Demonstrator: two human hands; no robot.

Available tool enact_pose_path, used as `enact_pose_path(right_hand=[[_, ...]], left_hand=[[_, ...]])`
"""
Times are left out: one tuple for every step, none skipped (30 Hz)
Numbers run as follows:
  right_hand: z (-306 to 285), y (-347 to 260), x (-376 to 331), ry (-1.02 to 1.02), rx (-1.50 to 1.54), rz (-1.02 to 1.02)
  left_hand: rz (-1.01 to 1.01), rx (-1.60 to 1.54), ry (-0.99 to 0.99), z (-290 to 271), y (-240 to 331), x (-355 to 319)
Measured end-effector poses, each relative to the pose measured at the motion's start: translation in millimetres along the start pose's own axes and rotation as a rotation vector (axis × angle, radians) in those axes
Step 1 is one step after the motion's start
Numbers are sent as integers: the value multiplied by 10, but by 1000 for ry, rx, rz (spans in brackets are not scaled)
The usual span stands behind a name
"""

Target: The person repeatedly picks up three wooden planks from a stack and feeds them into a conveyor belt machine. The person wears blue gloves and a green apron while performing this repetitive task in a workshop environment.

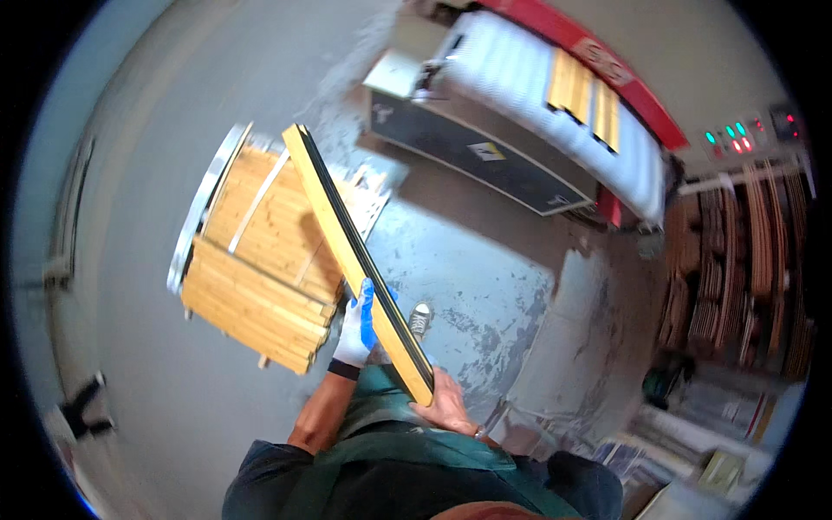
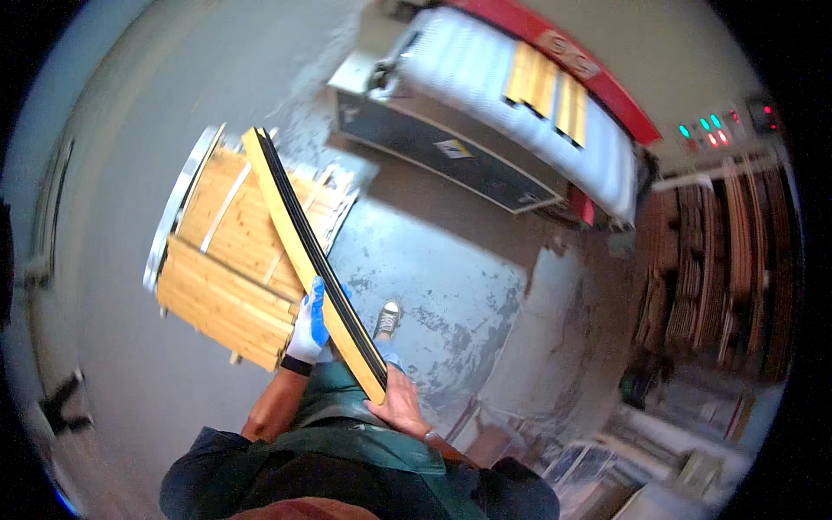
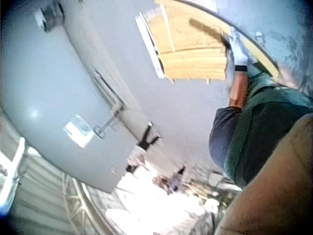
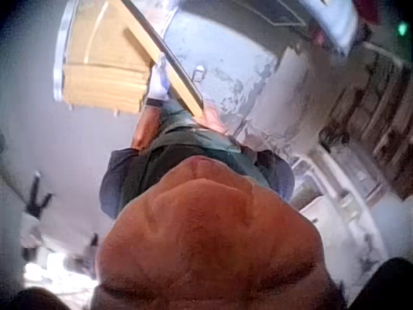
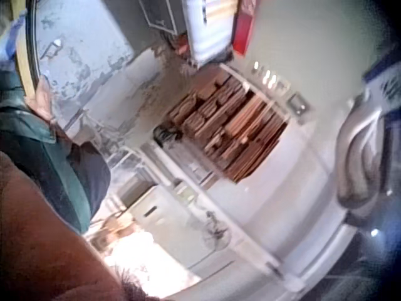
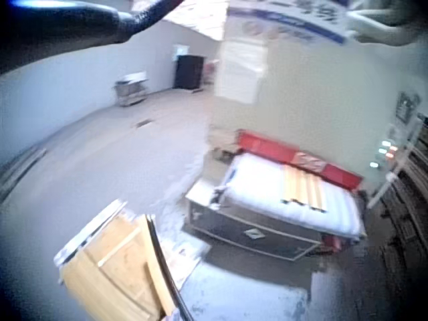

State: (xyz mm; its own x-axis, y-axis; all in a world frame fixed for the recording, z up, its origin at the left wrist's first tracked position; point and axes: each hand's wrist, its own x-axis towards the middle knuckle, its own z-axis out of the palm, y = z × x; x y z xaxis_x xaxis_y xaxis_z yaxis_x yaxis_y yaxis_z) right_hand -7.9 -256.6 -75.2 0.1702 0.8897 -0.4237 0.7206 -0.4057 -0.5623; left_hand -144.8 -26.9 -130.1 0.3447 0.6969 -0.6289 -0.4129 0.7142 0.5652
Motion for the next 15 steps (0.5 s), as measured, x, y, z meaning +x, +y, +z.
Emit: enact_pose_path(right_hand=[[-36,-20,-20,50,68,68],[-31,-110,-26,124,130,96],[-78,-100,-34,192,217,81],[-127,-94,-43,247,241,132],[-202,-75,-18,297,276,153],[-274,-32,-19,344,310,174],[-341,9,-21,429,411,149],[-421,75,-33,420,458,125],[-556,94,35,403,505,111],[-612,149,1,397,554,85],[-676,151,50,493,595,15],[-754,145,63,433,736,70],[-823,155,61,389,855,112],[-889,134,57,364,945,131],[-915,94,57,390,1237,71]], left_hand=[[26,38,10,279,72,-33],[15,65,-38,459,198,-61],[38,102,-104,698,238,-80],[71,168,-158,936,271,-94],[51,133,-193,1190,277,-58],[32,109,-270,1396,239,-28],[29,177,-335,1558,190,-5],[67,222,-454,1711,162,59],[30,210,-520,1873,197,204],[142,318,-620,1969,132,240],[169,470,-605,2073,103,319],[260,570,-662,2135,73,348],[374,700,-692,2191,45,370],[386,706,-717,2222,35,363],[153,544,-702,2207,0,300]])
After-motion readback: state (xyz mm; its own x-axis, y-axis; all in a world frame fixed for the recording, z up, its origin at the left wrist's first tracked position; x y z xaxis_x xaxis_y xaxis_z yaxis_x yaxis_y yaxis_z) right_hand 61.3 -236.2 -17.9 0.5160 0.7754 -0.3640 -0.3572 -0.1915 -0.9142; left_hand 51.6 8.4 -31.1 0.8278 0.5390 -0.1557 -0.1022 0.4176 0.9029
